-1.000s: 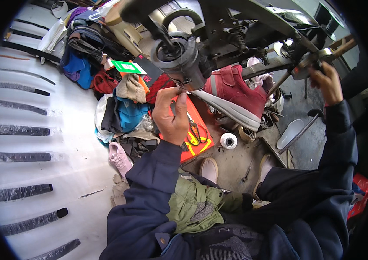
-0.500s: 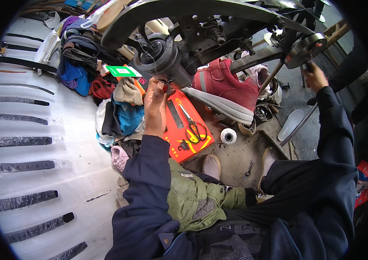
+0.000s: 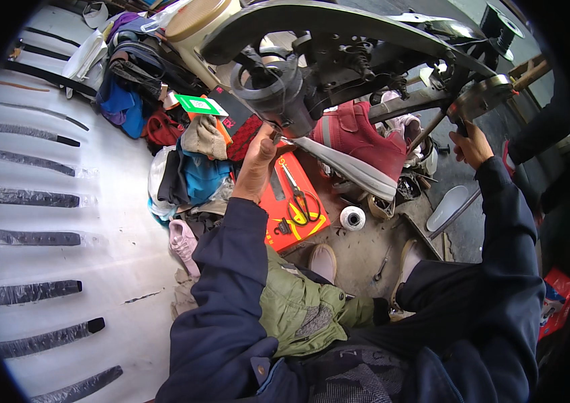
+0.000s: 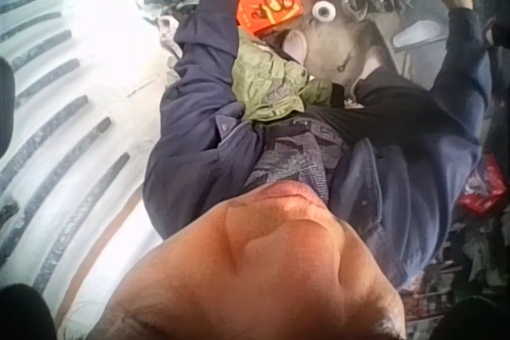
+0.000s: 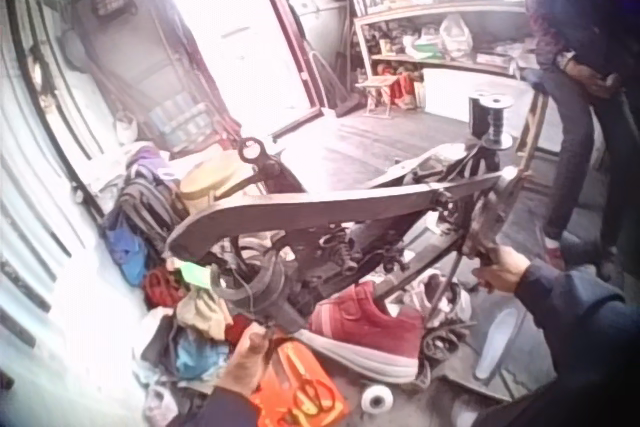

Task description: The person uses a sewing machine to stitch the sole of a red sneaker, then removes it and uses a yellow sponge to clean the shoe's interior and exterior. The person handles the shoe and sponge throughout the clip.

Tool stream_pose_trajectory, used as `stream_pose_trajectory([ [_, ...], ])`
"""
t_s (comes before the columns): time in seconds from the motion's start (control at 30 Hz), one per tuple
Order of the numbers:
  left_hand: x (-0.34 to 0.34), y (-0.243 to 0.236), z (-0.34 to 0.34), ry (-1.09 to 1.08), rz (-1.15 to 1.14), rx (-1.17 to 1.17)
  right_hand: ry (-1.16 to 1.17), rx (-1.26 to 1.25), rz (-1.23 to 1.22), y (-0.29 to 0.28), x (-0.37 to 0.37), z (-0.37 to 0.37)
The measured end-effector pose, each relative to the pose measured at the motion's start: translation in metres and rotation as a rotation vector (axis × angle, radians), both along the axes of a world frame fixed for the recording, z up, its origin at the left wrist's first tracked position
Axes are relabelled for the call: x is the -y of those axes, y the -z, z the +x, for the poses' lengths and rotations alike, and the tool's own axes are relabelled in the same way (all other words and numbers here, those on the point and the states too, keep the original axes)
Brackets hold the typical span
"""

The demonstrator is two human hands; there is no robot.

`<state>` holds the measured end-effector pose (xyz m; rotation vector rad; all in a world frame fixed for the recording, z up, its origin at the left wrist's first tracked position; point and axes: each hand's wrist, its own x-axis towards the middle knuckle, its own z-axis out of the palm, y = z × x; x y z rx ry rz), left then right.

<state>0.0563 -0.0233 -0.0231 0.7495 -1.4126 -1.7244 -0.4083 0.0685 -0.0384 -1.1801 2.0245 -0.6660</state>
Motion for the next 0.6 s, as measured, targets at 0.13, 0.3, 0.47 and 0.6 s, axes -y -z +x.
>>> stream_pose_trajectory([
  [0.13,0.001,0.004,-0.003,0.026,0.054,-0.012,0.018,0.050,0.012,-0.001,0.000,0.001],
  [0.3,-0.002,0.006,-0.010,-0.064,0.153,-0.025,0.017,0.051,0.044,-0.002,0.001,0.000],
  [0.47,-0.007,0.010,-0.017,-0.108,0.291,-0.087,0.022,0.045,0.022,0.004,0.001,-0.003],
  [0.6,-0.010,0.021,-0.028,-0.100,0.480,-0.135,0.025,0.059,0.015,0.004,0.000,-0.004],
])
